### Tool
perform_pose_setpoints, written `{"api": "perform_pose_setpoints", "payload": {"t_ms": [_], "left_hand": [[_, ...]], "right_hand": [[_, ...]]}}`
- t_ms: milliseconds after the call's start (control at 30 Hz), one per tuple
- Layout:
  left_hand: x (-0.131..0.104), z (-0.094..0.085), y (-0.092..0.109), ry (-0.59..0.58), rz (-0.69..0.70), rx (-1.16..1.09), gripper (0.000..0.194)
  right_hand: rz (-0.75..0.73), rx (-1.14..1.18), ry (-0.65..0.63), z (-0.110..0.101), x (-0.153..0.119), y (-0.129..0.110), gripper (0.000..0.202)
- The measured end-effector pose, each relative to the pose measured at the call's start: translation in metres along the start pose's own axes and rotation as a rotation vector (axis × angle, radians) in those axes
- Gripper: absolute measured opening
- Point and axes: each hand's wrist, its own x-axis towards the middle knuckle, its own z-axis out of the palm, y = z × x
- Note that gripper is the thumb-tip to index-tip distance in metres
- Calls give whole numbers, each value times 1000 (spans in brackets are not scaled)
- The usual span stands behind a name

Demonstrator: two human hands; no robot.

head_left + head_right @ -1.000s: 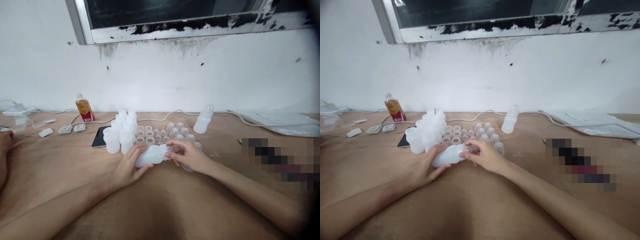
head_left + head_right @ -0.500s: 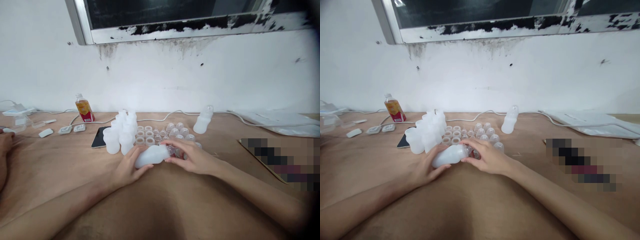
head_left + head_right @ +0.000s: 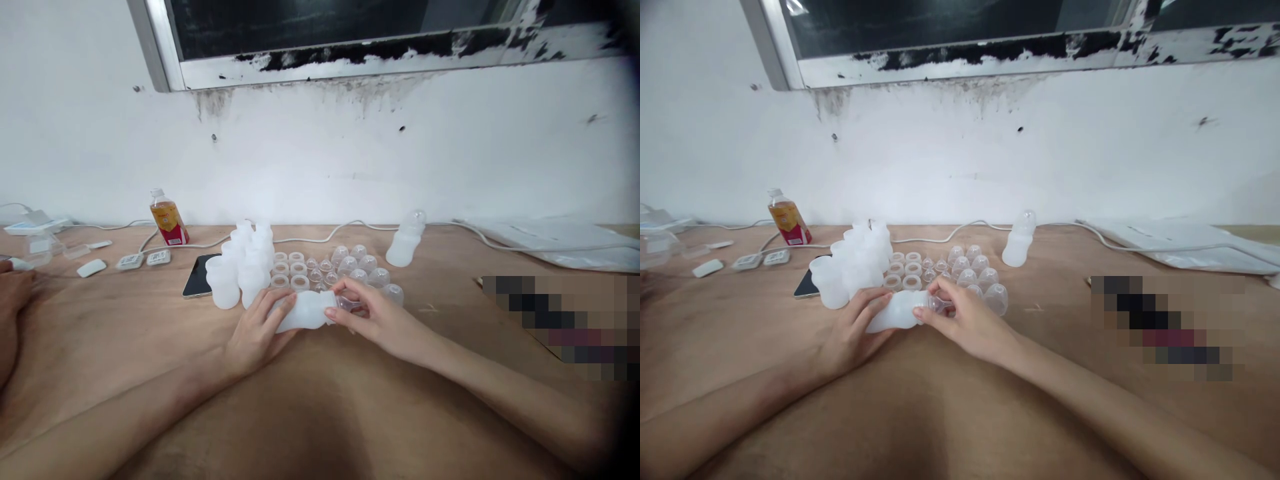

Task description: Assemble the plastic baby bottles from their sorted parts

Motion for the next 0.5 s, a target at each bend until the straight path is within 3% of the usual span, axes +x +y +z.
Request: {"api": "perform_pose_setpoints", "payload": {"t_ms": [167,267,367,500], "left_hand": [[4,-7,5,-144,-189,-156,44],[7,-12,7,-172,-336,-191,39],[8,-15,6,-174,-432,-196,38],[8,-15,6,-196,-492,-251,32]], "right_hand": [[-27,-410,-57,-34,0,8,42],[65,-753,-67,-46,-5,19,29],[105,-891,-157,-43,-10,29,15],[115,-902,-210,-31,-11,31,13]]}}
